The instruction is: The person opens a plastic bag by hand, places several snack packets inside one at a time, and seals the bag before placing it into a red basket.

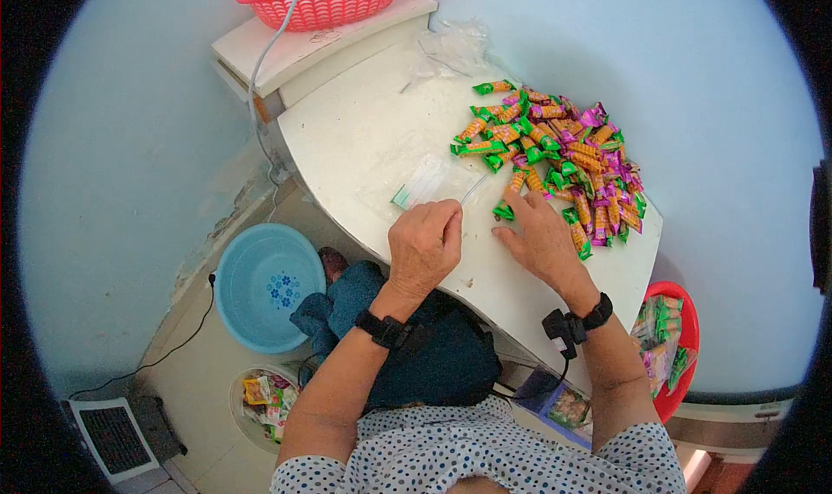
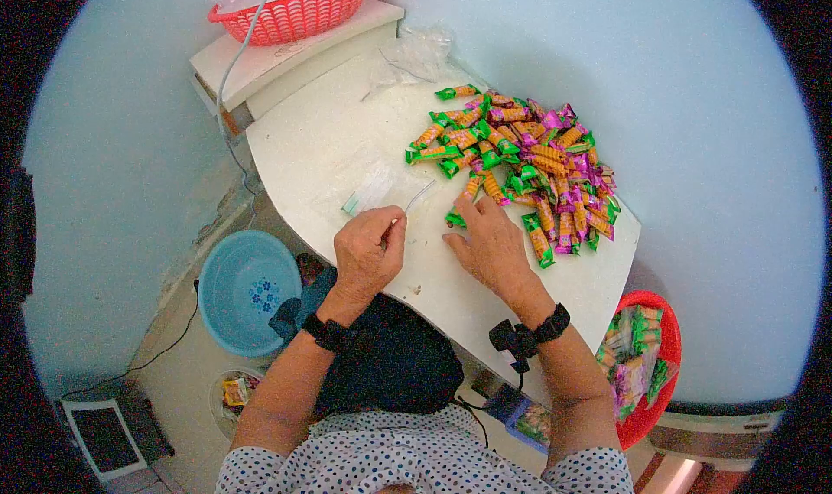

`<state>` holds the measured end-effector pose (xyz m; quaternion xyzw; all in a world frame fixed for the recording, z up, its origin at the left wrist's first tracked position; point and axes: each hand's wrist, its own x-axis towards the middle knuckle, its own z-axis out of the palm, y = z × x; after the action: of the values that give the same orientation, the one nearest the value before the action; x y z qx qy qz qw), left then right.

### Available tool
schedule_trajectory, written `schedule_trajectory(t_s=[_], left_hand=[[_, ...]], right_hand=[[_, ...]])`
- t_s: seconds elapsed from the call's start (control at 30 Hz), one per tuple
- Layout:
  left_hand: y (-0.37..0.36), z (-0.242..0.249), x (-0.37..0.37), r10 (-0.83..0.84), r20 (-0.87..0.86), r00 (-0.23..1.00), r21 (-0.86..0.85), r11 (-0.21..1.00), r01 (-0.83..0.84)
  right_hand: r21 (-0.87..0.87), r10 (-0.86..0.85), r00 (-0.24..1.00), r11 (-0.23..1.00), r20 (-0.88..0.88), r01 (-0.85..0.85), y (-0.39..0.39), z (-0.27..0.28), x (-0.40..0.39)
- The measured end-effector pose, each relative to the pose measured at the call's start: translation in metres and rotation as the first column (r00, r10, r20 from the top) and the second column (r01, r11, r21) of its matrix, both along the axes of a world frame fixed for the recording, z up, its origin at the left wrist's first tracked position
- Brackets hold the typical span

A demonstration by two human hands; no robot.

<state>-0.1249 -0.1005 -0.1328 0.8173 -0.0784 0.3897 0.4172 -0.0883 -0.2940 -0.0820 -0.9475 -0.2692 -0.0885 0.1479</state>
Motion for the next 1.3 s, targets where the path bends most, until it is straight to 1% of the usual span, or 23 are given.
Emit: schedule_trajectory(t_s=[0.03, 0.13, 0.23, 0.33, 0.43, 0.53, 0.63, 0.73, 0.83, 0.93, 1.03, 1.13, 1.23, 1.3], left_hand=[[0.0, 0.0, 0.0, -0.001, 0.002, 1.0, 0.004, 1.0, 0.001], [0.001, -0.003, 0.0, 0.003, 0.011, 1.0, 0.02, 1.0, -0.003], [0.001, -0.003, 0.0, 0.004, 0.005, 1.0, 0.01, 1.0, -0.004], [0.002, -0.001, 0.0, -0.003, -0.001, 1.0, 0.014, 1.0, 0.003], [0.001, -0.004, 0.001, 0.003, 0.016, 1.0, 0.01, 1.0, -0.003], [0.001, -0.003, -0.001, -0.001, -0.034, 0.999, 0.002, 1.0, 0.002], [0.001, -0.003, -0.001, -0.004, -0.036, 0.999, -0.002, 1.0, 0.004], [0.002, -0.002, 0.0, 0.0, -0.008, 1.0, 0.009, 1.0, 0.0], [0.002, -0.003, 0.0, 0.002, -0.009, 1.0, 0.017, 1.0, -0.002], [0.001, -0.003, 0.0, -0.001, -0.011, 1.0, 0.017, 1.0, 0.001], [0.001, -0.003, 0.0, 0.002, -0.002, 1.0, 0.018, 1.0, -0.002], [0.0, -0.001, 0.0, -0.003, 0.013, 1.0, -0.001, 1.0, 0.003], [0.001, -0.001, -0.001, 0.0, -0.025, 1.0, 0.022, 1.0, 0.001], [0.001, -0.002, -0.001, -0.006, -0.03, 1.0, 0.014, 1.0, 0.006]], right_hand=[[0.001, 0.012, 1.0, 1.0, 0.005, -0.012, -0.002, -0.003, 0.001], [0.012, -0.088, 0.995, 0.996, -0.048, 0.088, -0.006, -0.008, 0.004], [0.043, -0.093, 0.995, 0.995, 0.019, 0.093, -0.015, -0.015, 0.009], [-0.016, -0.123, 0.992, 0.992, -0.014, 0.123, -0.024, -0.012, 0.012], [-0.038, -0.086, 0.994, 0.996, -0.068, 0.084, -0.019, 0.005, 0.001], [-0.073, 0.02, 0.999, 0.997, -0.035, -0.022, -0.02, -0.004, 0.001], [-0.02, 0.048, 0.999, 0.999, -0.02, -0.048, -0.017, 0.0, -0.003], [0.083, 0.05, 0.998, 0.995, -0.035, -0.047, -0.024, -0.008, -0.001], [0.143, -0.013, 0.989, 0.989, -0.147, 0.034, -0.023, 0.001, -0.005], [0.136, -0.046, 0.935, 0.986, -0.352, 0.1, -0.018, 0.026, -0.012], [0.125, -0.11, 0.935, 0.979, -0.338, 0.16, -0.028, 0.009, -0.005], [0.162, -0.006, 0.993, 0.987, -0.119, 0.025, -0.027, 0.006, -0.011], [0.016, -0.046, 0.993, 0.999, -0.105, 0.048, -0.013, 0.018, -0.021], [-0.014, -0.047, 0.999, 0.999, 0.023, 0.047, -0.015, 0.005, -0.015]])
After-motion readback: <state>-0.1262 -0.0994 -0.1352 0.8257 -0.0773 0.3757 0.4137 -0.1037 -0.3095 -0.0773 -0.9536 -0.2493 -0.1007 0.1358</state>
